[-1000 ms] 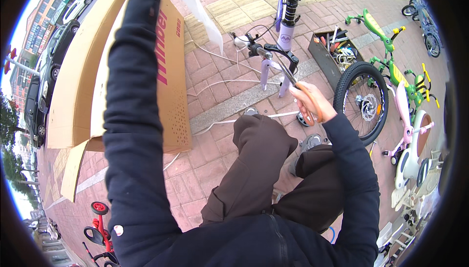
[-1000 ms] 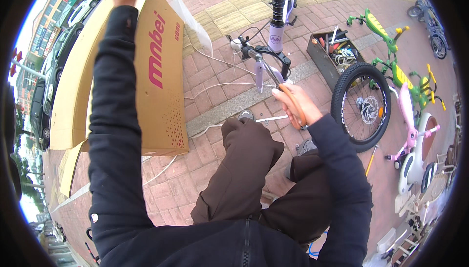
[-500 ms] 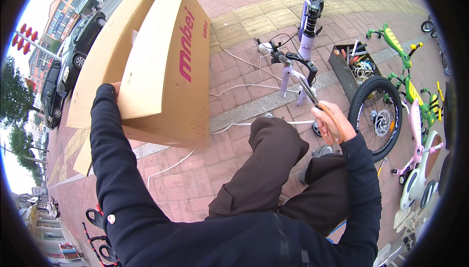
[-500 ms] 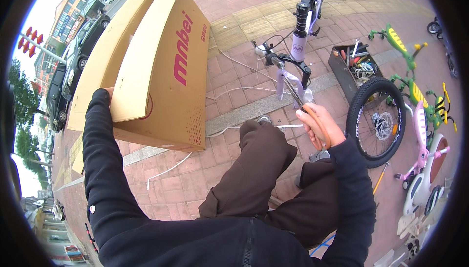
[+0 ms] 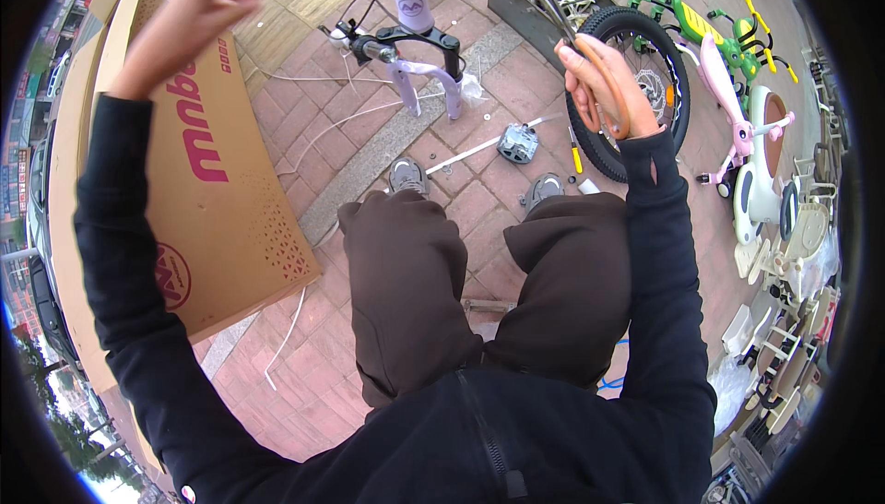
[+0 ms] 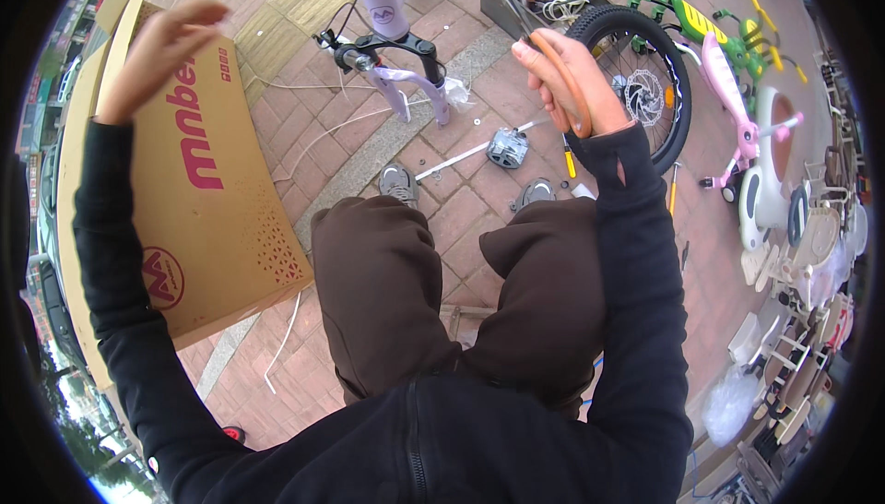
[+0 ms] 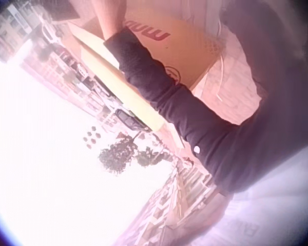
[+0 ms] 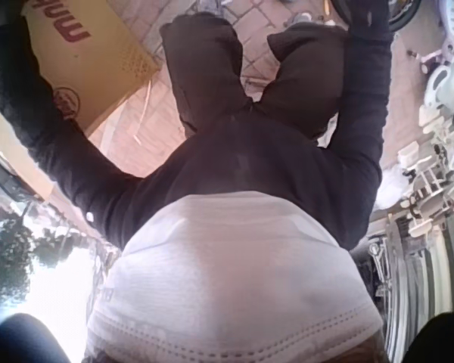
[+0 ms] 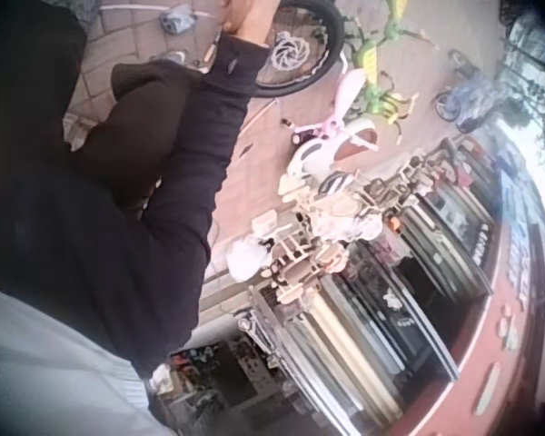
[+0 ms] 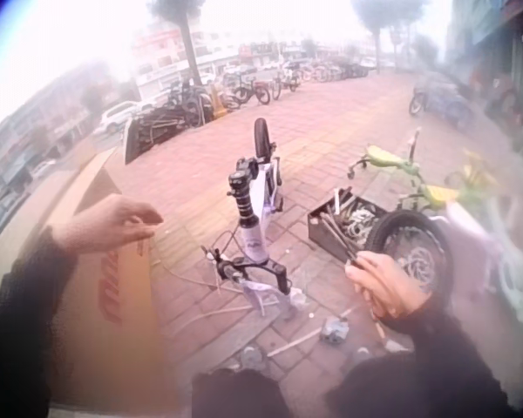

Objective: The person removes protective plastic from a bicycle handlebar using scissors, then installs the handlebar onto the stem and tightens the bolts with an Allen key. The person also retrieves tools from a nearby toolbox during the process.

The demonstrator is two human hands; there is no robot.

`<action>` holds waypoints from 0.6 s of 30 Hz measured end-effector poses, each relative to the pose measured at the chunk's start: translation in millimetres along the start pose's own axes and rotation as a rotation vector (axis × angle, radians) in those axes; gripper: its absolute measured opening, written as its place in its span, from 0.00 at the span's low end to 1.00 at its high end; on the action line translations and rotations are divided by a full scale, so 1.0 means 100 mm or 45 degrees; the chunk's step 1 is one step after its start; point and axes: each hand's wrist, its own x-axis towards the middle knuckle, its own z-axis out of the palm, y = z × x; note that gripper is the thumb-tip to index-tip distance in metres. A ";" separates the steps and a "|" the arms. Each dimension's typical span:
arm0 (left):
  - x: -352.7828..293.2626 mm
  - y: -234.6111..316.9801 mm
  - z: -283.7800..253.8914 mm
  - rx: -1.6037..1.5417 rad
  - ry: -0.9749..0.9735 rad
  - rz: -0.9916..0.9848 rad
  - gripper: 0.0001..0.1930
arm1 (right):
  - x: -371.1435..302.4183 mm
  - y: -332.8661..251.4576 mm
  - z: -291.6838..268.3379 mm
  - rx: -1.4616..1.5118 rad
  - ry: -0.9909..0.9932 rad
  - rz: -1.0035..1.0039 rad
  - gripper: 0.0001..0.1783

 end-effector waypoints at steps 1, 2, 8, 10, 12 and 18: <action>0.21 0.16 0.52 -0.007 -0.115 0.138 0.13 | 0.04 0.15 -0.02 0.034 -0.013 0.000 0.16; 0.33 0.30 1.00 -0.324 -0.289 0.137 0.14 | 0.07 0.31 -0.06 0.096 -0.056 0.109 0.16; 0.59 0.28 3.42 -0.178 -1.123 -0.088 0.18 | 0.35 1.47 0.05 0.210 -0.220 0.502 0.19; 0.66 0.00 3.92 -0.695 -0.873 -0.721 0.18 | 0.45 1.82 0.15 0.192 -0.336 0.625 0.18; 0.75 -0.31 4.31 -1.214 -0.547 -1.196 0.19 | 0.55 2.12 0.28 0.275 -0.486 0.717 0.21; 0.80 -0.77 4.87 -2.008 -0.153 -1.312 0.26 | 0.94 2.72 0.69 0.435 -0.597 0.797 0.33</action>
